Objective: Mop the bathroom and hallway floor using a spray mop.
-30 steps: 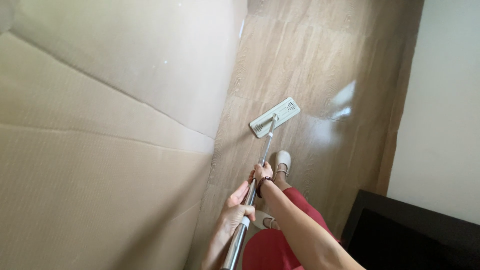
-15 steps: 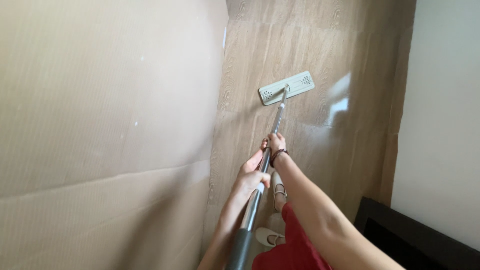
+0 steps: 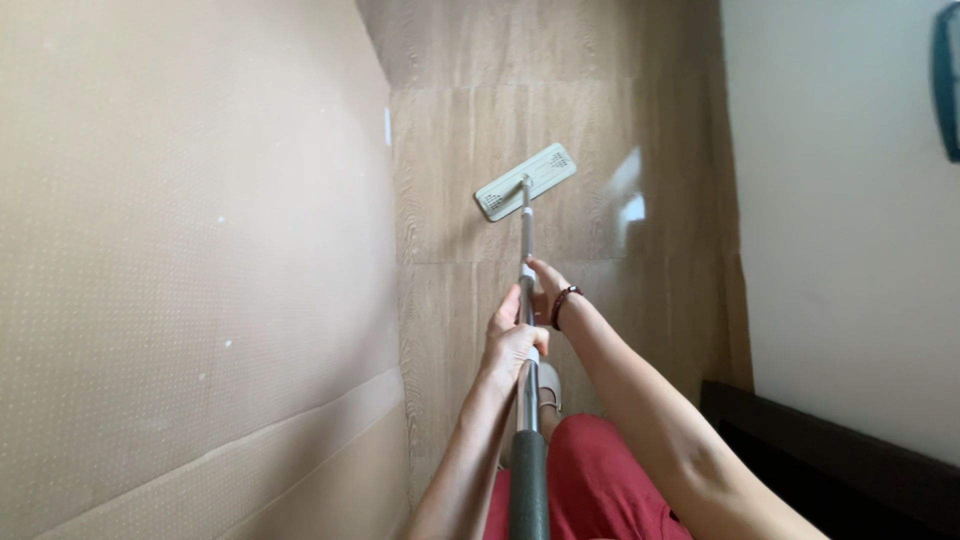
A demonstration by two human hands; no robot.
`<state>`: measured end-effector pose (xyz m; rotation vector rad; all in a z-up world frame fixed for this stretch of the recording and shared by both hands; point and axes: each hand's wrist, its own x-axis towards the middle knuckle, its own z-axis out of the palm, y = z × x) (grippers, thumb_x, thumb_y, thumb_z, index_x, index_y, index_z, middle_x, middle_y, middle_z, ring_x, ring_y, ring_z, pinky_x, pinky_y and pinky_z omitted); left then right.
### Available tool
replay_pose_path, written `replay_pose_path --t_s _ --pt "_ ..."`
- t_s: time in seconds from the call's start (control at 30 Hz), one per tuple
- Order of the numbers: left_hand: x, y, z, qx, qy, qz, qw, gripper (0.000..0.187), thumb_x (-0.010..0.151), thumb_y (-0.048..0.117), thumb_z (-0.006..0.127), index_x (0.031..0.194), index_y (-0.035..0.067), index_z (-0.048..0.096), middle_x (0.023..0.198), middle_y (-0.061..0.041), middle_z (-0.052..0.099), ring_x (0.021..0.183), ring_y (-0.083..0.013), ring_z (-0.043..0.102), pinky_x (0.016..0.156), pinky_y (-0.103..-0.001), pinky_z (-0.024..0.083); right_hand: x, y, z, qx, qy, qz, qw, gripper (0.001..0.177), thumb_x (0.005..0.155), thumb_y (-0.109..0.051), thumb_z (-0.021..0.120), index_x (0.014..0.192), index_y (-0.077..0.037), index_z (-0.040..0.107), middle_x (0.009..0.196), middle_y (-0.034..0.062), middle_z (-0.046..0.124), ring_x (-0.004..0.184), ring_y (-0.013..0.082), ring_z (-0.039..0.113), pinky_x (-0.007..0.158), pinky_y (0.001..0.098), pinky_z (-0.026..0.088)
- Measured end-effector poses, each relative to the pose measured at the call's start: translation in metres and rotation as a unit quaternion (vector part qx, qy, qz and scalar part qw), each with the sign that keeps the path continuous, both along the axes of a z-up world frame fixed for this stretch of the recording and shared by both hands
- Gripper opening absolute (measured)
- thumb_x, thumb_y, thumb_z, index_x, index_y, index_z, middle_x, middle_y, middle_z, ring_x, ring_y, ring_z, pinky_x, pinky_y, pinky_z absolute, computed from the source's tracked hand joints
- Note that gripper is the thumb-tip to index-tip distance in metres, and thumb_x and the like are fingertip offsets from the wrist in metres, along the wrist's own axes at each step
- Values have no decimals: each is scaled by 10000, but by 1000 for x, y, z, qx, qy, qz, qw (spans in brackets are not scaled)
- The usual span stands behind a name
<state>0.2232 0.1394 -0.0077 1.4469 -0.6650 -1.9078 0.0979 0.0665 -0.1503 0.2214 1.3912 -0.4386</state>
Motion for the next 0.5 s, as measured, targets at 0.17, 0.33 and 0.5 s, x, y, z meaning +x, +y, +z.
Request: replay_pose_path --t_s 0.17,0.33,0.5 --pt "9 9 -63 -19 48 26 998 1190 510 -187 565 1618 53 203 1428 -203 541 937 -197 666 518 -305 540 7 67 53 -28 -91 -26 995 725 897 -706 565 1126 -21 626 1019 197 717 945 322 685 926 460 525" --pt "7 32 -101 -14 16 22 1000 973 719 -28 584 1632 39 256 1483 -197 508 1092 -232 598 797 -320 496 28 114 81 -85 -85 -32 992 421 953 -613 560 978 -207 671 791 42 704 727 220 641 702 424 527" --pt "27 43 -77 41 -30 -102 993 776 869 144 535 1626 88 372 1465 -288 480 1094 -228 537 1128 -461 358 12 162 43 -49 -46 1 998 306 1037 -370 599 1041 -65 586 755 112 678 582 226 635 524 393 554"
